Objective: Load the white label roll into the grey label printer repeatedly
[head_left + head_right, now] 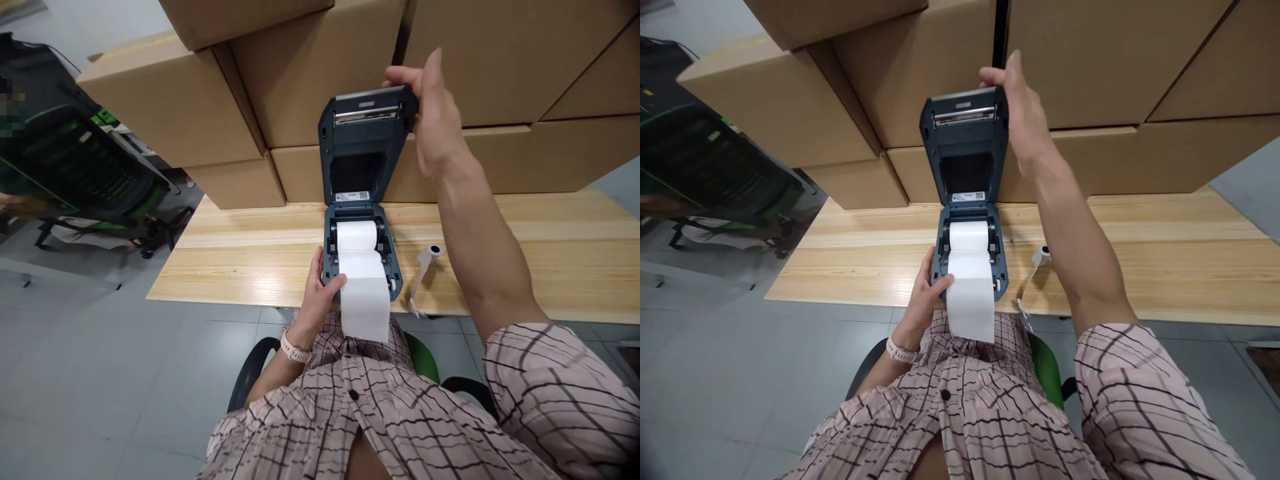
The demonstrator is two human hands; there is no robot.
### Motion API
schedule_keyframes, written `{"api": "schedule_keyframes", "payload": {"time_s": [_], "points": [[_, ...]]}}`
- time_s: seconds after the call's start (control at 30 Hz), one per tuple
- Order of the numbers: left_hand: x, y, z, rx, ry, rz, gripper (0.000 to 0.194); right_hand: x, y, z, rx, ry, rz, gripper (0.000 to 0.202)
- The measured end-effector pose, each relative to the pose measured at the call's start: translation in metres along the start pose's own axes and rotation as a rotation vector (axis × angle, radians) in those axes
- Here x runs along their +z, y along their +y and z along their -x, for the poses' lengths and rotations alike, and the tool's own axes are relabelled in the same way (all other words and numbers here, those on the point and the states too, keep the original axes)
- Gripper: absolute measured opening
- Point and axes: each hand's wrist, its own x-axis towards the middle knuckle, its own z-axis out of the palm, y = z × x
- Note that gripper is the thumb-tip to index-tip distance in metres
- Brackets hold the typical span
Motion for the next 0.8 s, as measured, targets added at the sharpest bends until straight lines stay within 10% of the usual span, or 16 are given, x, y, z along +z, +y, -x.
{"api": "schedule_keyframes", "payload": {"time_s": [0.23,0.37,0.8], "points": [[-0.025,-0.002,0.017,-0.035,0.191,0.272,0.083,0.025,-0.002,0.163,-0.608,0.185,0.207,0.056],[-0.028,0.009,0.006,0.141,0.245,0.216,0.088,0.051,0.007,0.238,-0.504,0.212,0.316,0.049],[0.008,0.010,-0.006,0.084,0.112,0.174,0.098,0.103,0.018,0.263,-0.358,0.543,0.343,0.032]]}}
